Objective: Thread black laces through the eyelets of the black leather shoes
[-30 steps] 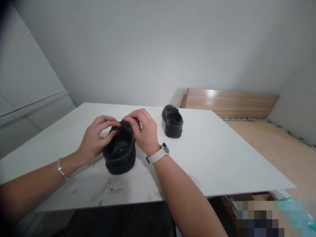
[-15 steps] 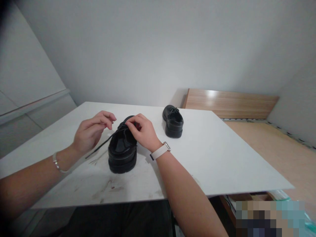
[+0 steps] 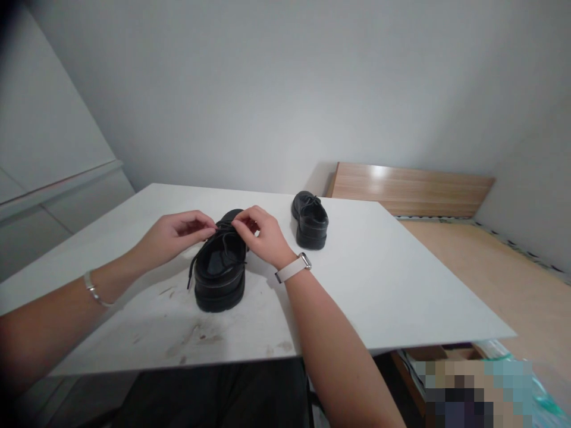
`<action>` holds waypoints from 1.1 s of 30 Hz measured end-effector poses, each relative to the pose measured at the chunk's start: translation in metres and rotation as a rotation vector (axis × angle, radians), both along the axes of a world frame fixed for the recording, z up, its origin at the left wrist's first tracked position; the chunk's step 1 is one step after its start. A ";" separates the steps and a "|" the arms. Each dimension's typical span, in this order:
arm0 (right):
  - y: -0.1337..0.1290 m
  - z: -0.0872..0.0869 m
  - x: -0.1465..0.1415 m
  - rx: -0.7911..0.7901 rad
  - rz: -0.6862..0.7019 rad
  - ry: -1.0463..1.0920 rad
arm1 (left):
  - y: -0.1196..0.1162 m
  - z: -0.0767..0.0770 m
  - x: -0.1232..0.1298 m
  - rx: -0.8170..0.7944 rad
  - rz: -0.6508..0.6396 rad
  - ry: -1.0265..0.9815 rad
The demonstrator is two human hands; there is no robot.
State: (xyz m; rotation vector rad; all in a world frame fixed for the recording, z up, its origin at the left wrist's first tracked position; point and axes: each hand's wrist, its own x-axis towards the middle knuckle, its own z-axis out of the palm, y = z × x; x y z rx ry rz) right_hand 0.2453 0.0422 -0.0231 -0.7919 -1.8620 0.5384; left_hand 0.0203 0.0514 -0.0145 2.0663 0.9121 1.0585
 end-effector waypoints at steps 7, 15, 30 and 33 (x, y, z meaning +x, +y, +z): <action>0.009 -0.004 0.005 -0.179 0.056 0.016 | 0.004 -0.004 -0.004 -0.088 -0.029 -0.004; -0.003 0.003 -0.007 0.042 -0.078 -0.151 | -0.004 -0.003 0.000 0.397 0.123 0.176; 0.000 0.005 -0.006 -0.378 0.210 0.293 | 0.001 -0.009 0.002 0.174 0.036 0.068; 0.004 0.004 -0.002 -0.382 0.204 0.357 | -0.001 -0.008 0.003 0.246 0.066 0.091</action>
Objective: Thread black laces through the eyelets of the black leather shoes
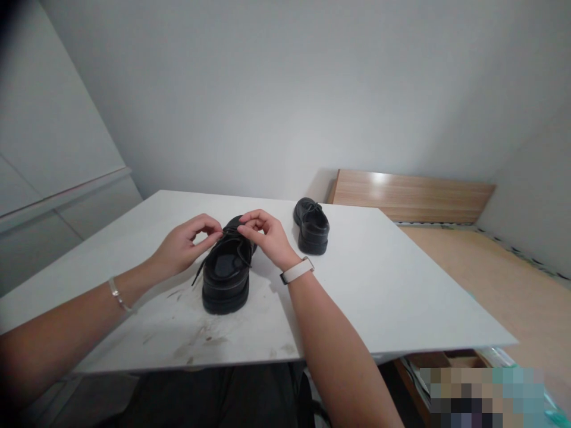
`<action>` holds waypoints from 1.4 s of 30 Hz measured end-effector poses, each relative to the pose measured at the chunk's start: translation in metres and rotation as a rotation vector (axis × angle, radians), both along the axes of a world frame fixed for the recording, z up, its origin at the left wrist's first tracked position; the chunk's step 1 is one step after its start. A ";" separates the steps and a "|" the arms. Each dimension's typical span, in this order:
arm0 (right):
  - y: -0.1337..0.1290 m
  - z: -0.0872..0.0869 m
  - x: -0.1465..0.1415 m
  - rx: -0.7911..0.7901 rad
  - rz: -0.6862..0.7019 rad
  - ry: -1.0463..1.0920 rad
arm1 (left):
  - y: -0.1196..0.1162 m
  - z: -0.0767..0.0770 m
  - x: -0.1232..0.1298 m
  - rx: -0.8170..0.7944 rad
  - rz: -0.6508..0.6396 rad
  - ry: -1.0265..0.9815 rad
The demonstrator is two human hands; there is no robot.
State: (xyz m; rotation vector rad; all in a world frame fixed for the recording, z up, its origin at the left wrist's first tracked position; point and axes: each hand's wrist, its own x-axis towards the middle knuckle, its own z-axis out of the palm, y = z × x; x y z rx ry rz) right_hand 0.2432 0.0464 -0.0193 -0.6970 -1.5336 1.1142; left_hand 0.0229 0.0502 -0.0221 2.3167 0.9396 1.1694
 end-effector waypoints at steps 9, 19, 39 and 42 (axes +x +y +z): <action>-0.004 0.008 -0.002 0.042 -0.082 0.070 | 0.000 0.005 0.001 -0.345 -0.139 -0.199; -0.017 0.016 -0.001 0.321 -0.313 -0.192 | 0.004 0.006 0.001 -0.544 -0.184 -0.508; -0.016 0.021 0.009 0.008 0.011 -0.160 | -0.004 0.020 -0.010 -0.390 -0.144 -0.298; -0.007 0.013 0.010 0.043 -0.120 -0.261 | -0.003 0.009 -0.002 -0.311 -0.002 -0.260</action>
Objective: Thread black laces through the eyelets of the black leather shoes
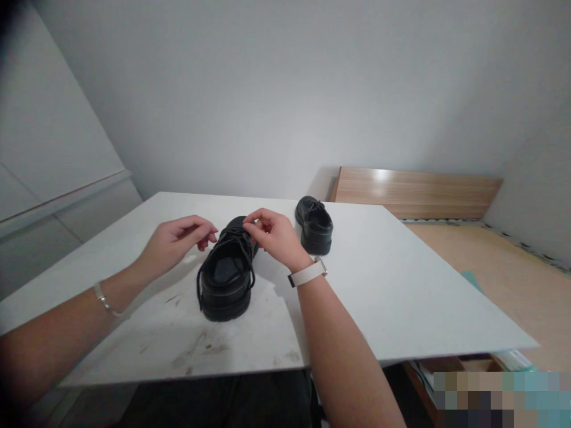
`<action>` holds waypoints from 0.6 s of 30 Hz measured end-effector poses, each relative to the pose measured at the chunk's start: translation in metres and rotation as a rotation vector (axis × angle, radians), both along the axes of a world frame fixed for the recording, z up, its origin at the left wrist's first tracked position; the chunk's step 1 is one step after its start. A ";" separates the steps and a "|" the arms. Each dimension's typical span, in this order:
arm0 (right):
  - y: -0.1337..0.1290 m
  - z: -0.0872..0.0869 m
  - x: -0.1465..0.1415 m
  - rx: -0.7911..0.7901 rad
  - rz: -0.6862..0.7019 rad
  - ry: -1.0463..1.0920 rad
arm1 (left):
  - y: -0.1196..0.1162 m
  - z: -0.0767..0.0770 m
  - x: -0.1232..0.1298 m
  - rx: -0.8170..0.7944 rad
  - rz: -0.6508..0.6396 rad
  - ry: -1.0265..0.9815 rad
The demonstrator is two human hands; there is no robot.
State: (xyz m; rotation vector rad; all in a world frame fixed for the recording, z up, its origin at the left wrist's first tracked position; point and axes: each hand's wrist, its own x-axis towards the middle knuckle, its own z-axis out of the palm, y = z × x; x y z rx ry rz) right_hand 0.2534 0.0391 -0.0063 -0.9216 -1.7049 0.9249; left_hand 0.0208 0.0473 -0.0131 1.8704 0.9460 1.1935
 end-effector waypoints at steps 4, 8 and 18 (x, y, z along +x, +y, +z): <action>0.007 -0.009 -0.002 -0.028 0.034 -0.080 | 0.004 -0.015 0.007 -0.042 0.014 0.057; 0.008 -0.012 -0.005 -0.033 0.028 -0.032 | 0.006 -0.018 0.006 0.039 0.046 0.074; 0.011 -0.019 -0.007 0.048 -0.191 -0.194 | 0.005 -0.017 0.008 0.194 0.137 0.213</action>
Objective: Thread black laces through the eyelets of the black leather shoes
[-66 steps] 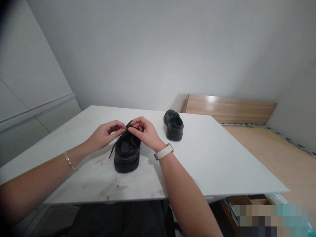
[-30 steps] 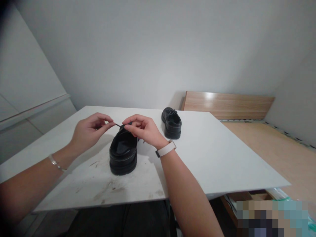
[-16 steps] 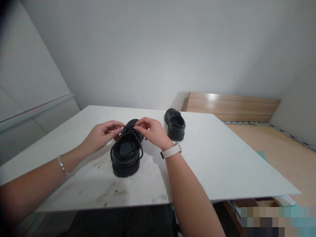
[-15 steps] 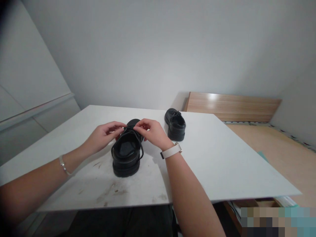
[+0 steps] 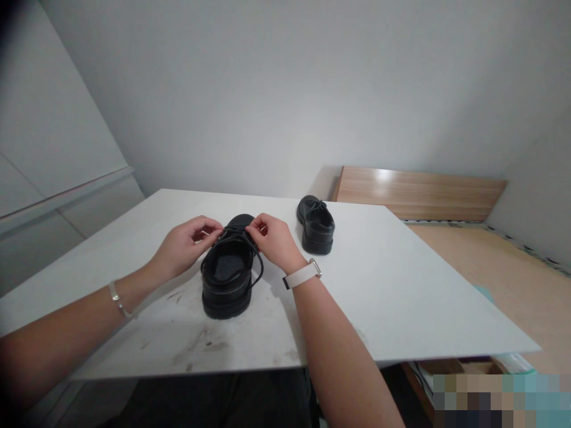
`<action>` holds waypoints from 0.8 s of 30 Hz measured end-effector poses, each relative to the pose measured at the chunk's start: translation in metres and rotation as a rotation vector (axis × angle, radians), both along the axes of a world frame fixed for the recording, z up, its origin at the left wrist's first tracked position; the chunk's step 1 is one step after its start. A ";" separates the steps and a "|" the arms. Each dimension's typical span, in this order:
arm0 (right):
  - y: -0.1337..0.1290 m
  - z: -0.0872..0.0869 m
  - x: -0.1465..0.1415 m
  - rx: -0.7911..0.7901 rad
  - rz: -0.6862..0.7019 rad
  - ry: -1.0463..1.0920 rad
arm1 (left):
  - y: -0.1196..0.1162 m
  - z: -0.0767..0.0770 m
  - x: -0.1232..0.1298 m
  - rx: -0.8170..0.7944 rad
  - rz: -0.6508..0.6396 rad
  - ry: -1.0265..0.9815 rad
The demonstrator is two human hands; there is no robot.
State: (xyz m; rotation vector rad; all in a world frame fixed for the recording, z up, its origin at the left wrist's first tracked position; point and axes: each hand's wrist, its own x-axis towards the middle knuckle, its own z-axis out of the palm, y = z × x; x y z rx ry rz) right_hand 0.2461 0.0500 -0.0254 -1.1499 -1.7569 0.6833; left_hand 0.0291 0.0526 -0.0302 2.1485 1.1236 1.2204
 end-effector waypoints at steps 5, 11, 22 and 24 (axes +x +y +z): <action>-0.006 0.002 -0.006 0.167 -0.097 -0.157 | -0.005 0.006 0.007 0.181 0.063 0.086; -0.003 0.001 -0.014 0.090 0.042 0.256 | -0.001 0.010 0.006 -0.063 -0.042 -0.212; 0.001 0.003 -0.007 0.036 0.121 0.602 | 0.000 0.024 -0.003 -0.574 -0.345 -0.796; 0.001 0.001 -0.008 0.123 0.012 0.494 | 0.002 0.023 -0.006 -0.560 -0.334 -0.761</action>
